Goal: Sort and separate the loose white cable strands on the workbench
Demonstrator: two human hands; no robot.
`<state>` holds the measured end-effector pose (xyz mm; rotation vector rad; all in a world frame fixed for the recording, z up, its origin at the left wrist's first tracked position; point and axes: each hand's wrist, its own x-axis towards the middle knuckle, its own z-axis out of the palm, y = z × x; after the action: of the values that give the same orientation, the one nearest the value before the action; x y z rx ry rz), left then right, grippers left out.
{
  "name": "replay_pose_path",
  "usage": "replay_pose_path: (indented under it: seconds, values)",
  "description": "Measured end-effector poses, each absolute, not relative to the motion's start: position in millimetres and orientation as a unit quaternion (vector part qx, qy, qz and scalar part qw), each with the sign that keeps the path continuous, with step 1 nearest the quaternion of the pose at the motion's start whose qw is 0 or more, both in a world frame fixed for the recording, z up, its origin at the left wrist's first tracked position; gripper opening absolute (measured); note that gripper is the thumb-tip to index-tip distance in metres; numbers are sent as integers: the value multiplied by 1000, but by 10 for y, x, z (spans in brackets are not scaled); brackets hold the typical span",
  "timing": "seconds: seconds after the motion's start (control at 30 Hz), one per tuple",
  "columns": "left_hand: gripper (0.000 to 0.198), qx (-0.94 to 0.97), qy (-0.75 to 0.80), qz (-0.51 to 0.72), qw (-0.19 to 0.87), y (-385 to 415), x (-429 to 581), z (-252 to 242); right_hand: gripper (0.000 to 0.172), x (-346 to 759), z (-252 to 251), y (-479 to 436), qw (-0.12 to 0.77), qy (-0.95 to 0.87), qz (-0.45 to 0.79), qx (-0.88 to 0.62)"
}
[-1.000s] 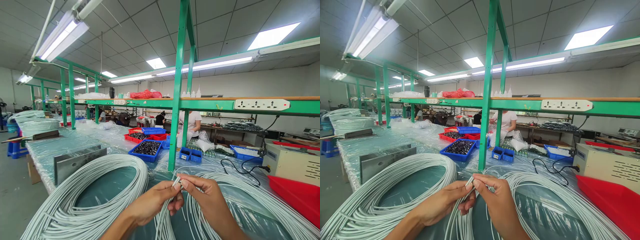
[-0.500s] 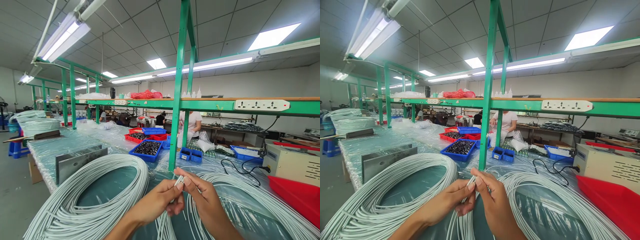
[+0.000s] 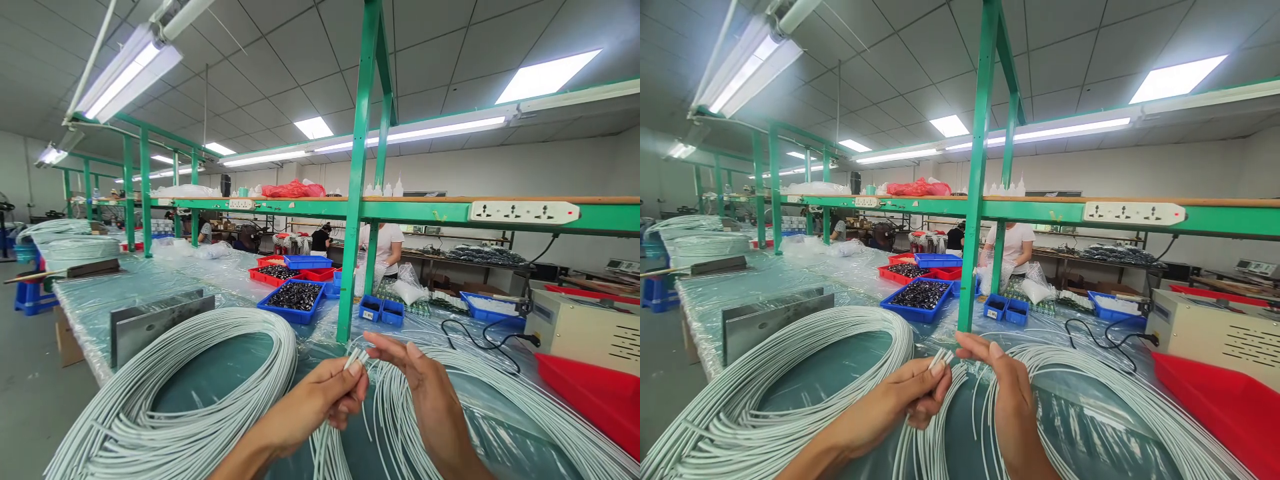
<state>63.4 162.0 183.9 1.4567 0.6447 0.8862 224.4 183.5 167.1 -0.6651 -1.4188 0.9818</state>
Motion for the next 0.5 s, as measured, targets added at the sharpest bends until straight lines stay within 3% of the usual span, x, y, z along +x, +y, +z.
replay_pose_path:
  seconds: [0.3, 0.43, 0.5]
  values:
    - [32, 628, 281, 388, 614, 1627, 595, 1767, 27, 2230, 1662, 1818, 612, -643, 373, -269]
    - [31, 598, 275, 402, 637, 1640, 593, 1755, 51, 2200, 1668, 1827, 621, -607, 364, -336]
    - [30, 570, 258, 420, 658, 1669, 602, 1777, 43, 2154, 1571, 1863, 603, -598, 413, -328]
